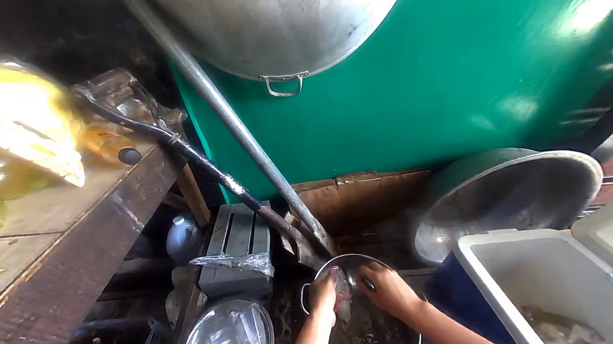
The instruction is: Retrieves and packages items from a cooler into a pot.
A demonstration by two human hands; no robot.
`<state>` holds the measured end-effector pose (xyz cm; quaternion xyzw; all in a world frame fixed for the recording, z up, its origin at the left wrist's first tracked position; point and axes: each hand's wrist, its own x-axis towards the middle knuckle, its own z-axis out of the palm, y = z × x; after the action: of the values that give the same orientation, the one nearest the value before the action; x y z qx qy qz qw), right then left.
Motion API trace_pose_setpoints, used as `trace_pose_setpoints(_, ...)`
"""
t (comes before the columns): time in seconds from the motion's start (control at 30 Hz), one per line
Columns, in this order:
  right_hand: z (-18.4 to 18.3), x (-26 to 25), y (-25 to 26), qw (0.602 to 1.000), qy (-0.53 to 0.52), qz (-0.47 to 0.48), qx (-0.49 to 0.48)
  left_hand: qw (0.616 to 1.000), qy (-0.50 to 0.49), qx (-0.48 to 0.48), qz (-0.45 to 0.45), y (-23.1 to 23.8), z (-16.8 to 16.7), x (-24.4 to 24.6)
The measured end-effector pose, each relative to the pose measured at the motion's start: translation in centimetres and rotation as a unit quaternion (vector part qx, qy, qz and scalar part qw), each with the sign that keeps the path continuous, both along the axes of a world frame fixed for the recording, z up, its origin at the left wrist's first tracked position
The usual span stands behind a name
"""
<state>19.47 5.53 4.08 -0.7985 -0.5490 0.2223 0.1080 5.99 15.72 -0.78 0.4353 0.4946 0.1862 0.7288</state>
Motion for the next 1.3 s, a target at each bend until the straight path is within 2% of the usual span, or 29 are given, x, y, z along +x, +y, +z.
trace_pose_setpoints(0.07,-4.4,0.1,-1.5,0.999,0.026,0.020,-0.019,0.999,0.005,0.038,0.002,-0.1,0.0,-0.2)
trace_pose_setpoints(0.13,-7.8,-0.5,-3.0,0.999,0.049,0.015,0.008,0.999,0.035,0.038,-0.003,-0.3,1.6,-0.8)
trace_pose_setpoints(0.23,-11.2,-1.5,-4.5,0.983,0.113,-0.098,0.102,0.997,0.065,0.041,-0.005,-0.1,1.8,-1.6)
trace_pose_setpoints(0.33,-12.5,-0.9,-5.0,0.921,0.198,-0.311,0.130,0.994,0.087,0.058,-0.011,0.2,1.4,-2.1)
trace_pose_setpoints(0.4,-12.8,0.3,-5.4,0.848,0.279,-0.431,0.130,0.990,0.116,0.076,-0.034,0.3,1.2,-2.5)
trace_pose_setpoints(0.47,-11.6,1.6,-5.8,0.789,0.339,-0.490,0.146,0.978,0.166,0.100,-0.075,0.6,1.3,-2.8)
trace_pose_setpoints(0.5,-10.6,2.2,-6.0,0.779,0.352,-0.496,0.154,0.972,0.185,0.109,-0.094,0.7,1.4,-2.8)
trace_pose_setpoints(0.57,-7.7,3.3,-6.2,0.792,0.348,-0.474,0.166,0.966,0.202,0.118,-0.111,0.6,1.4,-2.9)
trace_pose_setpoints(0.7,-0.1,4.3,-5.6,0.844,0.301,-0.398,0.197,0.968,0.195,0.110,-0.112,0.7,0.7,-2.9)
trace_pose_setpoints(0.87,10.4,2.6,-3.1,0.915,0.182,-0.298,0.201,0.984,0.146,0.071,-0.076,0.1,1.4,-2.5)
trace_pose_setpoints(0.93,13.2,0.9,-1.8,0.946,0.101,-0.233,0.201,0.993,0.106,0.034,-0.042,-0.1,1.8,-2.1)
trace_pose_setpoints(1.07,15.2,-5.1,-0.2,0.971,-0.059,-0.034,0.231,0.998,0.051,-0.019,0.011,-0.3,2.6,-1.1)
trace_pose_setpoints(1.1,15.2,-6.6,-0.1,0.968,-0.093,0.016,0.232,0.999,0.037,-0.024,0.030,-0.5,2.9,-0.9)
trace_pose_setpoints(1.17,14.2,-8.1,-0.1,0.932,-0.176,0.085,0.307,0.998,0.000,-0.028,0.060,-1.0,3.5,-0.7)
trace_pose_setpoints(1.23,13.3,-7.8,0.0,0.914,-0.204,0.090,0.339,0.997,-0.005,-0.038,0.064,-0.9,3.5,-0.6)
trace_pose_setpoints(1.3,12.2,-6.2,0.0,0.949,-0.164,0.052,0.265,0.998,0.017,-0.041,0.048,-0.6,3.2,-0.6)
